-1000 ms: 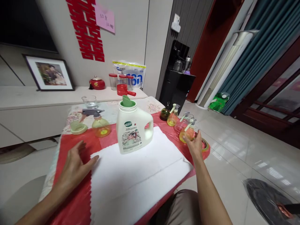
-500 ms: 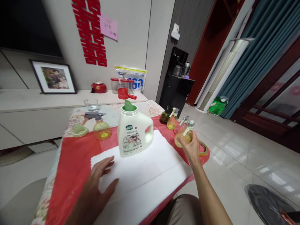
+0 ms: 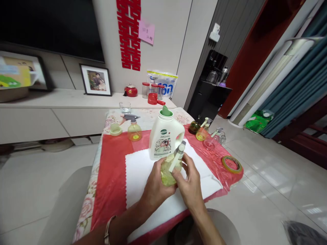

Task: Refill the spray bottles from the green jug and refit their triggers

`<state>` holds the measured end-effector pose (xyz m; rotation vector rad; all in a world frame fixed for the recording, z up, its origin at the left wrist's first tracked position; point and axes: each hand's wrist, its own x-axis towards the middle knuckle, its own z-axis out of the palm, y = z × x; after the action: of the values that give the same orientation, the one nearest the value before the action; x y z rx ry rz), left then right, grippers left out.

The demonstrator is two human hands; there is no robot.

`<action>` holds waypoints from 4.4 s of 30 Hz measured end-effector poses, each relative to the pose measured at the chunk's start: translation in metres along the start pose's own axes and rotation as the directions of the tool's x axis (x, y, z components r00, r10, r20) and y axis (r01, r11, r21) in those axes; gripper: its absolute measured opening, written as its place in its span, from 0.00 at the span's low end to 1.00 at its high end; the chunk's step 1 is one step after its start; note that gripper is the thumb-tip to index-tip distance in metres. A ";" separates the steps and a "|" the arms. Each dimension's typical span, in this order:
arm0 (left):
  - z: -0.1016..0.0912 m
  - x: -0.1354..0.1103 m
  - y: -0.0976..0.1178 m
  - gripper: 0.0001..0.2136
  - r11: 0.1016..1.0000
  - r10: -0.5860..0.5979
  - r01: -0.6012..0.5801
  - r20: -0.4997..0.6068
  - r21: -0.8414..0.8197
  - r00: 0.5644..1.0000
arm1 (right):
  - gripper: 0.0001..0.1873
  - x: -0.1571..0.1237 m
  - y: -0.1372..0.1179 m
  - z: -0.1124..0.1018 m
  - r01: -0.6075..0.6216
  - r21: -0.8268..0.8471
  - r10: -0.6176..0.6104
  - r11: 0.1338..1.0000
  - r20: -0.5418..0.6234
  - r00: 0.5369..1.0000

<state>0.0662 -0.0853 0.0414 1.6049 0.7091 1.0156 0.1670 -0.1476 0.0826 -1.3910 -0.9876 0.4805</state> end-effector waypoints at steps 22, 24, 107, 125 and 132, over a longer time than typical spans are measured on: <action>-0.043 -0.007 0.030 0.29 0.893 -0.196 0.345 0.439 -0.290 0.877 | 0.23 0.031 -0.002 0.010 -0.177 0.427 0.108 0.887 0.180 0.978; -0.041 -0.007 0.032 0.30 0.893 -0.211 0.349 0.421 -0.285 0.882 | 0.23 0.032 -0.001 0.014 -0.163 0.442 0.124 0.882 0.115 0.986; -0.026 -0.035 -0.034 0.27 0.953 0.229 -0.250 0.134 0.173 0.964 | 0.37 0.181 -0.108 -0.050 0.532 -0.847 -0.254 0.007 0.513 0.820; -0.028 -0.035 -0.037 0.24 0.957 0.246 -0.259 0.114 0.128 0.963 | 0.39 0.198 -0.153 -0.037 0.568 -0.779 -0.122 -0.266 0.611 0.782; -0.028 -0.034 -0.036 0.23 0.956 0.253 -0.265 0.108 0.122 0.961 | 0.41 0.205 -0.161 -0.034 0.594 -0.731 -0.121 -0.335 0.659 0.742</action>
<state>0.0273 -0.0915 -0.0001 1.8869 0.5223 1.0923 0.2628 -0.0333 0.2994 -2.1575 -2.3371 -1.0652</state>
